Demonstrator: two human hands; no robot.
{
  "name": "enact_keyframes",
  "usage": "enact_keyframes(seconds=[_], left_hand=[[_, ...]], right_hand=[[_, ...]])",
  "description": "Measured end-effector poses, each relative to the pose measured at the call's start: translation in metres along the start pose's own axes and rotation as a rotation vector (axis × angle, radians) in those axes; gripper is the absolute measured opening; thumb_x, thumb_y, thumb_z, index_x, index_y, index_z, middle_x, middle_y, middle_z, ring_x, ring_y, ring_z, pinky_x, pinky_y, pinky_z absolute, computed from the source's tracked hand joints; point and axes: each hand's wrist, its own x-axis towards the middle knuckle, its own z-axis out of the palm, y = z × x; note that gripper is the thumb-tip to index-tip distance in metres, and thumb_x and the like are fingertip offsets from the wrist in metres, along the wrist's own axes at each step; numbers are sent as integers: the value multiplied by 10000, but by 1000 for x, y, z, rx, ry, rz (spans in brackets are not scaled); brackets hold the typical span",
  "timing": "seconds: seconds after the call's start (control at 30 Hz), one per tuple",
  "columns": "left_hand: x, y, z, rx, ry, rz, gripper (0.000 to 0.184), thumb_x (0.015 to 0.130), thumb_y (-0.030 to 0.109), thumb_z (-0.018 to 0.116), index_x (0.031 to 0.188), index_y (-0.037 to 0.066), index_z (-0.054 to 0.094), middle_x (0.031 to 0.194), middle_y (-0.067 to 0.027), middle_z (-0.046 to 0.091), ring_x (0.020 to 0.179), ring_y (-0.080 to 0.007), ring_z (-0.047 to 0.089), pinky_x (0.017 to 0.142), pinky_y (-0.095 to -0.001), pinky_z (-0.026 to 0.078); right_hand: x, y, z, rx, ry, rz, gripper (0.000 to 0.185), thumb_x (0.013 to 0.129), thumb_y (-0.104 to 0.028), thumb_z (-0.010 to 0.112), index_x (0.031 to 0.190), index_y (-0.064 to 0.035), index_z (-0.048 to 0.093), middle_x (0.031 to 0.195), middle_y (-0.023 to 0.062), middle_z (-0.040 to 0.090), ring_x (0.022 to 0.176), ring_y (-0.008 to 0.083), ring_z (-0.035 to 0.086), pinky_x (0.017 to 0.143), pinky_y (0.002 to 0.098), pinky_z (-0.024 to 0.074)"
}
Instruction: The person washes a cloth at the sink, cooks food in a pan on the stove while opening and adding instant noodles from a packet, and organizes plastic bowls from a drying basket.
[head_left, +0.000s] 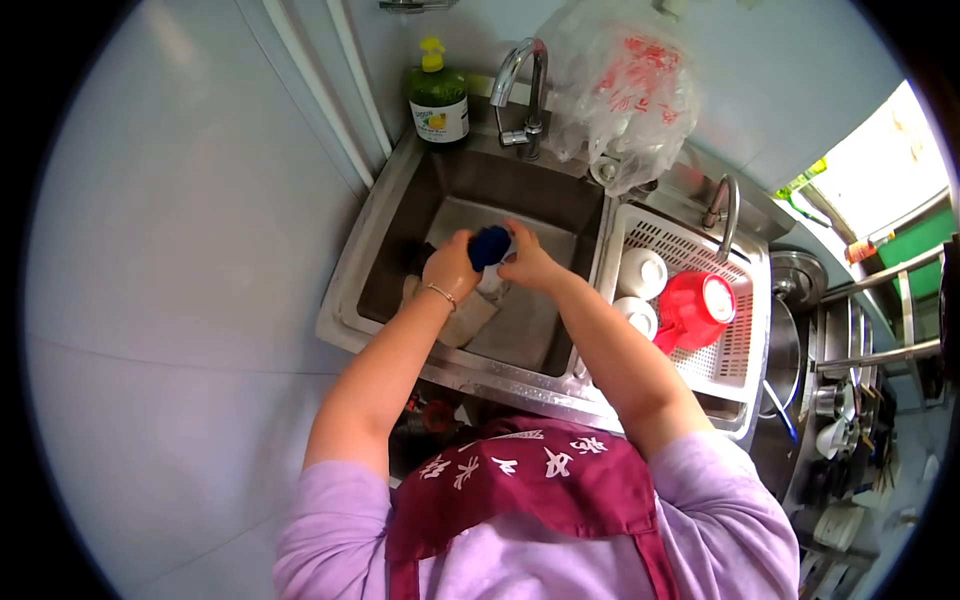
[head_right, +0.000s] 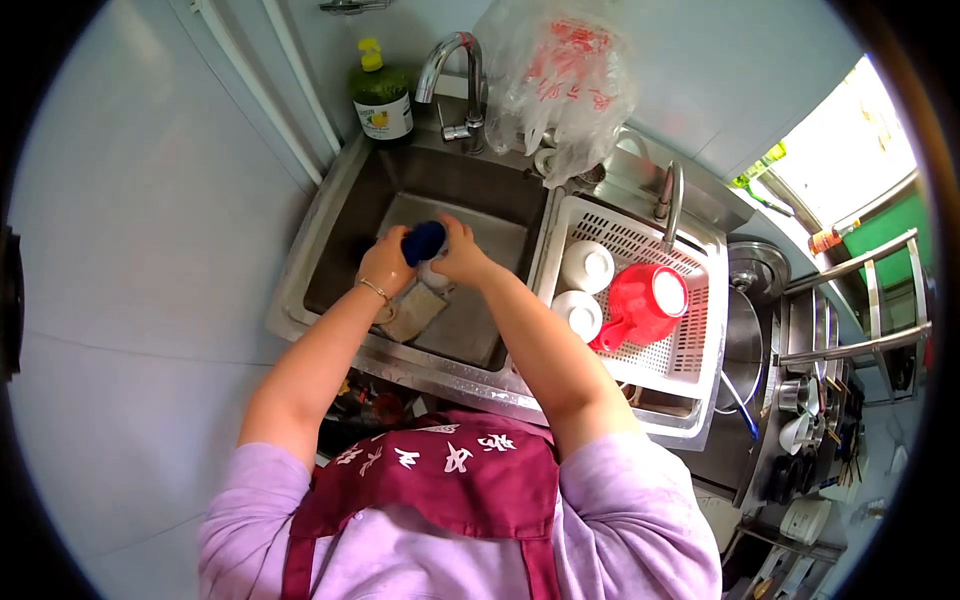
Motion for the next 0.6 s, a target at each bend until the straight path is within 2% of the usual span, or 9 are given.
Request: enact_keyframes(seconds=[0.07, 0.1, 0.13, 0.17, 0.3, 0.33, 0.4, 0.53, 0.6], left_hand=[[-11, 0, 0, -339, 67, -192, 569, 684, 186, 734, 1168, 66, 459, 1143, -221, 539, 1027, -359, 547, 849, -388, 463], [-18, 6, -3, -344, 67, -180, 569, 684, 186, 734, 1168, 66, 459, 1143, -221, 539, 1027, -359, 547, 849, -388, 463], [-25, 14, -7, -461, 71, -40, 654, 663, 226, 764, 1209, 67, 441, 1160, -204, 527, 1058, -332, 530, 878, -378, 445], [-33, 19, -10, -575, 71, 99, 740, 642, 266, 795, 1251, 67, 423, 1177, -186, 515, 1089, -305, 513, 907, -368, 427], [-48, 18, -23, -1012, -118, 89, 519, 785, 164, 693, 1237, 80, 452, 1130, -62, 504, 1002, -169, 504, 860, -280, 431], [-48, 10, -31, -1013, -124, 99, 519, 785, 164, 693, 1237, 80, 452, 1130, -62, 504, 1002, -169, 504, 860, -280, 431], [-44, -5, -49, -1482, -315, -372, 407, 790, 65, 651, 1170, 79, 508, 1092, -58, 511, 937, -150, 511, 840, -271, 432], [-53, 9, -65, -1309, -298, -195, 313, 775, 18, 607, 1081, 62, 563, 1051, -43, 520, 897, -108, 495, 832, -253, 415], [-59, 19, -72, -1284, -140, 123, 348, 748, -42, 541, 1083, 53, 558, 1013, -32, 518, 919, -109, 490, 839, -242, 405]], right_hand=[[-15, -3, 3, 27, 160, 37, 821, 661, -175, 704, 1370, -90, 299, 1246, 161, 466, 1000, 275, 551, 786, 371, 474], [-28, -26, -3, 318, 56, 209, 823, 697, -200, 709, 1385, -92, 270, 1239, 147, 466, 1012, 247, 536, 809, 355, 465], [-36, -41, -6, 611, -50, 378, 827, 733, -225, 713, 1400, -94, 242, 1232, 132, 466, 1024, 220, 520, 832, 340, 455], [-42, -46, -2, 610, 37, 343, 748, 796, -202, 684, 1394, -83, 251, 1204, 105, 476, 1015, 182, 508, 858, 303, 435], [-56, -27, -14, 941, 63, 183, 665, 790, -89, 663, 1356, -52, 316, 1159, 106, 505, 971, 178, 530, 808, 272, 452], [-64, -30, -25, 939, 75, 181, 665, 790, -89, 663, 1356, -52, 316, 1159, 106, 505, 971, 178, 530, 808, 272, 452], [-82, -38, -49, 776, -74, 270, 627, 779, -95, 679, 1318, -42, 365, 1118, 102, 522, 968, 175, 528, 799, 264, 449], [-117, -56, -70, 478, -135, 26, 566, 799, -212, 683, 1260, -41, 403, 1080, 96, 530, 914, 150, 532, 765, 267, 449], [-133, -67, -82, 467, -99, 101, 504, 831, -273, 653, 1226, -39, 446, 1029, 78, 563, 901, 136, 536, 801, 281, 433]])
